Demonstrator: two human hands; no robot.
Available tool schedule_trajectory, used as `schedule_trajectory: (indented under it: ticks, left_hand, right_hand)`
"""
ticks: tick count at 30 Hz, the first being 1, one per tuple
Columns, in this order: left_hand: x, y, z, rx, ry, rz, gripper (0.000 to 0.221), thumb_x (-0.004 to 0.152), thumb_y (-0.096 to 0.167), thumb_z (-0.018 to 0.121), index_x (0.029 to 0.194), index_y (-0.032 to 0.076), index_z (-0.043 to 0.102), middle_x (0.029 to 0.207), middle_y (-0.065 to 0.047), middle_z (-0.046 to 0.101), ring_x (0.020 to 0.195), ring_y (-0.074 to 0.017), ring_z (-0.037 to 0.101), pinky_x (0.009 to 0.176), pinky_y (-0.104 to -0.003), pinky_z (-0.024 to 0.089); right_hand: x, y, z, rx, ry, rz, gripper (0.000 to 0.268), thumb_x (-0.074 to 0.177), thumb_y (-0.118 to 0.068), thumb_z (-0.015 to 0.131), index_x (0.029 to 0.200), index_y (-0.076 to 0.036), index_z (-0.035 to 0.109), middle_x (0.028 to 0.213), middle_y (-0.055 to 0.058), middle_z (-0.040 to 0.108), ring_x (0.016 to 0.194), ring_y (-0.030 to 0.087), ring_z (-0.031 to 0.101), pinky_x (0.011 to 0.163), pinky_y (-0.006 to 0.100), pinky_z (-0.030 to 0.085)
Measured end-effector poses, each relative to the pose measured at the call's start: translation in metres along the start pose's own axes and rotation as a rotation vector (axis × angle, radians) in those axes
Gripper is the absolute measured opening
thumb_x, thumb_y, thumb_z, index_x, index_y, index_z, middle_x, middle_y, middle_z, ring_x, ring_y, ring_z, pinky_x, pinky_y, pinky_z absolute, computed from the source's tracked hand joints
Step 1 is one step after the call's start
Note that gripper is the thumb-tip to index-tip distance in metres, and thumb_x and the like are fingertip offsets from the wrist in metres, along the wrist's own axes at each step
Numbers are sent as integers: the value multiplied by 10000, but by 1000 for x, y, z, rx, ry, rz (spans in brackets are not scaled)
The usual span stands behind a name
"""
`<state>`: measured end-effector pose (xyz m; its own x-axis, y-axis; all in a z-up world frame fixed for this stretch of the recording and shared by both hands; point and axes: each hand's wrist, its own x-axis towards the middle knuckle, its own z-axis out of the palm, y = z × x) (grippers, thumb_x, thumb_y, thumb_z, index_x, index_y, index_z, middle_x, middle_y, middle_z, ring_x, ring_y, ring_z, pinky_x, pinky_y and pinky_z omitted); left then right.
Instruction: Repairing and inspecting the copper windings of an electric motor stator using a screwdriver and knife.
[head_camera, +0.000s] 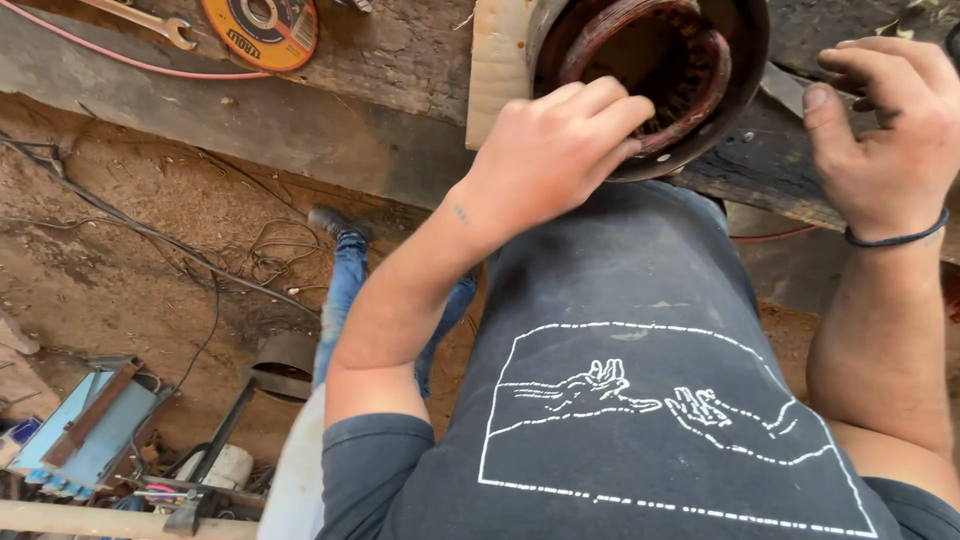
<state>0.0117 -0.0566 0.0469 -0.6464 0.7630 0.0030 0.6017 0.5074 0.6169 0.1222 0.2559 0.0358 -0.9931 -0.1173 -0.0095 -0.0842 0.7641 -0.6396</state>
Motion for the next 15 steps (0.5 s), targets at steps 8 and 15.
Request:
schedule_trajectory:
  ticks: [8,15]
  left_hand:
    - [51,-10,58,64,18,163,67,824,119,621,812,185,619,751,-22,642,561,-305,683,399,-461,470]
    - [51,-16,67,133,64,227,67,827,180,604,772,219,610,725,19,630,561,-257,671,379,-438,427]
  right_hand:
    - [-4,-13,2,-114,39,16,170,1180,69,767,1309,178,786,1283,346,736,1140,421,712,920,458,577]
    - [-19,-10,9,-83,83,108,173,1170,38,767,1283,168,784,1236,326,714,1005,378,699,843,434,567]
